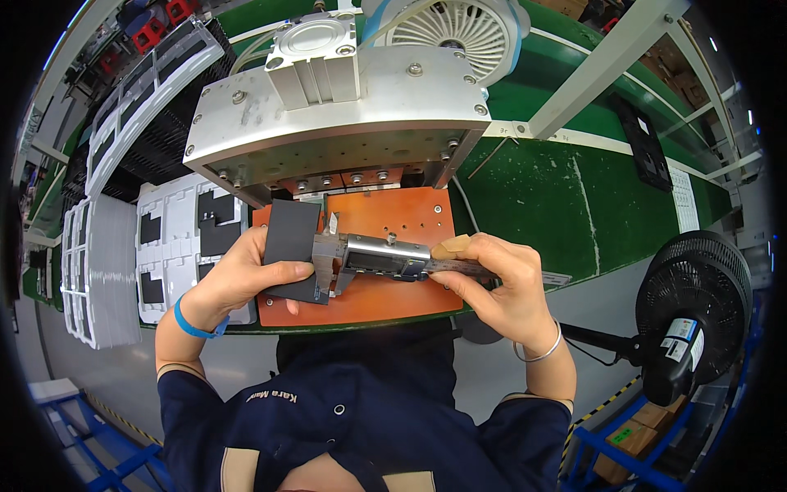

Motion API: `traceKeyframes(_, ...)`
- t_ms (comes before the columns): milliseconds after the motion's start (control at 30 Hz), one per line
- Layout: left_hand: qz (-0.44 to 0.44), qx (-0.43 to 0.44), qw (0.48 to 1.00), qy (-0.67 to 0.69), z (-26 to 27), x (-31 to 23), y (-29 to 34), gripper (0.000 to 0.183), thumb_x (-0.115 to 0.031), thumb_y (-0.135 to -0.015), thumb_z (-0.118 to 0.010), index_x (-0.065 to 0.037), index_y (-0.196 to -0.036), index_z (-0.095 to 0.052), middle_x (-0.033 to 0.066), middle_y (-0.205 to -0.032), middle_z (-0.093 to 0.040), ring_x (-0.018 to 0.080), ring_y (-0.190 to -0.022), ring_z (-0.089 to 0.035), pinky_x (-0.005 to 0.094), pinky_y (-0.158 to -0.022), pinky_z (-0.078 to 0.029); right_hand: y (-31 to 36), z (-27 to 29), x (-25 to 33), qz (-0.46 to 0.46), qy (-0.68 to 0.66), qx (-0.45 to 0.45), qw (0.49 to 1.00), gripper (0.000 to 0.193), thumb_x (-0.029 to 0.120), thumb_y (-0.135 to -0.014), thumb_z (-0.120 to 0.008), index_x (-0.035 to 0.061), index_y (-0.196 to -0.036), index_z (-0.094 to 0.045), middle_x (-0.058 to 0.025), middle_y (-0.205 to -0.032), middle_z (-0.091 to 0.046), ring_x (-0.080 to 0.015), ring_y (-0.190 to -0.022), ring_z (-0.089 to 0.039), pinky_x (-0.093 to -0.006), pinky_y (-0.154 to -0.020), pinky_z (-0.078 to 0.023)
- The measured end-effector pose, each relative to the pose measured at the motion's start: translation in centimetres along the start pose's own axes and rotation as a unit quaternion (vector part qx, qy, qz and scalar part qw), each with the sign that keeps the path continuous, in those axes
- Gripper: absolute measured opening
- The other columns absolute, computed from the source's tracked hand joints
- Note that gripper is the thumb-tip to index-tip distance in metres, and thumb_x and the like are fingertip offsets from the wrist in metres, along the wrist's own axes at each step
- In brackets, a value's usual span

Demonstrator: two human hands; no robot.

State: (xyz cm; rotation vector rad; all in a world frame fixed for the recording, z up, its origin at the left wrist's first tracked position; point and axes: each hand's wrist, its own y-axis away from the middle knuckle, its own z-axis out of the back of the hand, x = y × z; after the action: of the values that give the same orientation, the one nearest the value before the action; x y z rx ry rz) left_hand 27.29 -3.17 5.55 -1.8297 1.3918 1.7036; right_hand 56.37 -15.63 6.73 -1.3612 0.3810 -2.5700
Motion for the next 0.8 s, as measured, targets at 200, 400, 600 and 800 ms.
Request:
traceKeyframes(200, 0.0, 0.002, 1.0, -0.008, 0.1, 0.04, -0.08, 0.023, -0.013, -0.094, -0.068, 0.003, -0.11, -0.065, 0.0079, -0.101, -0.068, 0.0149, -0.086, -0.07, 0.0279, -0.064, -0.063, -0.01, 0.11, 0.02, 0.012, 0.006, -0.009, 1.0, 0.021, -0.002, -0.076, -0.079, -0.0028, -0.095, -0.071, -0.0108, -0.086, -0.073, -0.0174, -0.072, -0.071, -0.0257, -0.065, -0.056)
traceKeyframes(400, -0.007, 0.004, 1.0, -0.009, 0.27, 0.33, -0.14, 0.023, -0.013, -0.094, -0.068, 0.003, -0.109, -0.065, 0.0085, -0.101, -0.068, 0.0154, -0.088, -0.07, 0.0282, -0.064, -0.063, 0.07, 0.22, 0.02, 0.004, 0.007, -0.003, 1.0, 0.022, -0.003, -0.075, -0.079, -0.0029, -0.096, -0.071, -0.0107, -0.086, -0.073, -0.0177, -0.073, -0.072, -0.0255, -0.066, -0.057)
traceKeyframes(600, -0.006, -0.003, 1.0, -0.007, -0.09, -0.04, 0.02, 0.023, -0.013, -0.094, -0.068, 0.003, -0.109, -0.065, 0.0084, -0.101, -0.068, 0.015, -0.086, -0.07, 0.0278, -0.064, -0.063, 0.06, 0.04, -0.1, 0.006, 0.005, -0.003, 1.0, 0.022, -0.003, -0.075, -0.079, -0.0026, -0.095, -0.071, -0.0106, -0.085, -0.073, -0.0174, -0.072, -0.071, -0.0255, -0.065, -0.057)
traceKeyframes(800, -0.005, 0.002, 1.0, -0.01, 0.08, 0.11, -0.11, 0.023, -0.013, -0.094, -0.068, 0.003, -0.11, -0.064, 0.0083, -0.101, -0.068, 0.0152, -0.086, -0.069, 0.0284, -0.064, -0.063, 0.08, 0.12, -0.14, 0.018, 0.002, -0.009, 1.0, 0.022, -0.003, -0.075, -0.079, -0.0025, -0.095, -0.071, -0.0101, -0.085, -0.073, -0.0171, -0.071, -0.071, -0.0254, -0.064, -0.056)
